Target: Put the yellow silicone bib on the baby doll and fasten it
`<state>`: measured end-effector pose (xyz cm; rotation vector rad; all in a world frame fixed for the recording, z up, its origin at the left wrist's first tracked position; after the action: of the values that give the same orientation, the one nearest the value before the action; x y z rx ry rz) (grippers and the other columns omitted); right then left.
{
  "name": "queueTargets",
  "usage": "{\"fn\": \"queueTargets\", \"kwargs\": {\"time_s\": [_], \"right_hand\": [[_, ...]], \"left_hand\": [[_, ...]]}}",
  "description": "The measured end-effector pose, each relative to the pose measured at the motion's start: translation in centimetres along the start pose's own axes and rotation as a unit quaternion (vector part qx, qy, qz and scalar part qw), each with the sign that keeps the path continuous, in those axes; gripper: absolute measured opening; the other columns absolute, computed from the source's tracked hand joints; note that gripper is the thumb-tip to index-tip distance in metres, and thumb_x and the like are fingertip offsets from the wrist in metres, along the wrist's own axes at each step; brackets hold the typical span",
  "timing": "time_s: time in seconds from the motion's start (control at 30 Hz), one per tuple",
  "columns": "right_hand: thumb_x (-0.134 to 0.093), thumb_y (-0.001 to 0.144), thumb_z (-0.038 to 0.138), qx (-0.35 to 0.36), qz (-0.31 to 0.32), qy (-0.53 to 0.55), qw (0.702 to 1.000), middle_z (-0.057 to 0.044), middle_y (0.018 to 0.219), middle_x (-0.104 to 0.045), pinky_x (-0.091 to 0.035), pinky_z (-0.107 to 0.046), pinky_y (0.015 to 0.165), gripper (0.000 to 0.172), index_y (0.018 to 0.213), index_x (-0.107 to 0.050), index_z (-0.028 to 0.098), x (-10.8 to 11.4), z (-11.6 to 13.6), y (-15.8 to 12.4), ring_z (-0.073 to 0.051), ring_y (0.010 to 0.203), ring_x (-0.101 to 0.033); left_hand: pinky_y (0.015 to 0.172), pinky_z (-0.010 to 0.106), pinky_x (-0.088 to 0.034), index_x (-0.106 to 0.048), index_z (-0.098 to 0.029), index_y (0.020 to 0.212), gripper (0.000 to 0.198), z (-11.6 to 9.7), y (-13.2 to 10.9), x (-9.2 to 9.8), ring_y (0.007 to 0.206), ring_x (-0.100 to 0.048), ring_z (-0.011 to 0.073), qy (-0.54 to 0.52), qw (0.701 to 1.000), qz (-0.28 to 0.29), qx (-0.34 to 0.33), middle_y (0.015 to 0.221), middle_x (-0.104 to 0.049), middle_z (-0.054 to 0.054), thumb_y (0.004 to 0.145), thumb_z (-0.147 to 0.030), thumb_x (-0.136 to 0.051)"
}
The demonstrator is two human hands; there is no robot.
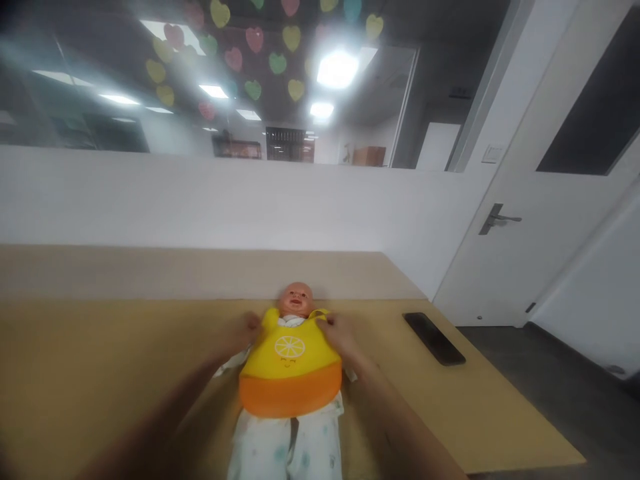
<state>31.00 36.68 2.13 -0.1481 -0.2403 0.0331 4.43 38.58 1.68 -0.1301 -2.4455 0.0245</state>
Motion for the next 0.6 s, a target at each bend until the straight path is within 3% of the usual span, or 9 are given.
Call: {"fn": "queueTargets", "kwargs": {"time_s": [0.13,0.27,0.47,0.6], "right_hand": [[-0.057,0.077,0.029,0.010,-0.017,0.099,0.995,-0.007,0.082,-0.069,-0.050,-0.026,0.058,0.020,0.091,-0.060,0.015,-0.1,-0.1,0.4,-0.019,0.068,-0.067],[-0.057,0.076,0.026,0.030,-0.067,0.114,0.991,-0.005,0.080,-0.068,-0.052,-0.027,0.059,0.021,0.094,-0.057,0.016,0.5,-0.2,1.2,-0.018,0.064,-0.066],[-0.059,0.073,0.017,-0.041,-0.056,0.005,0.998,-0.006,0.082,-0.070,-0.048,-0.024,0.053,0.031,0.103,-0.057,0.016,1.3,-2.1,2.2,-0.018,0.065,-0.067],[-0.064,0.080,0.038,-0.075,-0.025,-0.041,0.996,-0.007,0.082,-0.070,-0.040,-0.023,0.047,0.030,0.100,-0.063,0.016,1.7,-1.8,1.9,-0.017,0.062,-0.064]], "left_hand": [[0.060,0.021,-0.042,-0.055,-0.018,0.095,0.015,0.2,0.9,-0.1,0.070,-0.060,0.0133,-0.063,0.996,-0.061,0.014,0.080,-0.064,0.001,0.081,-0.017,-0.052],[0.069,0.022,-0.047,-0.058,-0.018,0.095,0.015,-0.5,1.7,-0.1,0.084,-0.064,0.0149,-0.105,0.992,-0.074,0.005,0.092,-0.067,0.004,0.086,-0.021,-0.046],[0.071,0.026,-0.046,-0.062,-0.016,0.094,0.018,-0.7,2.0,-0.4,0.088,-0.064,0.0193,-0.091,0.993,-0.067,0.028,0.090,-0.069,0.006,0.084,-0.018,-0.047],[0.066,0.025,-0.043,-0.060,-0.017,0.098,0.020,0.1,2.4,-0.5,0.084,-0.063,0.0186,-0.067,0.995,-0.047,0.052,0.090,-0.068,0.006,0.082,-0.022,-0.050]]}}
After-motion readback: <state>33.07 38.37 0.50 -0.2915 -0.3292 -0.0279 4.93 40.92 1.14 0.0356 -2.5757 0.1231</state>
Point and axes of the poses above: each hand's wrist, its own y-axis towards the middle knuckle, its own x-axis out of the back of the hand, z = x × y, the point moved 5 cm from there along y, towards the middle knuckle
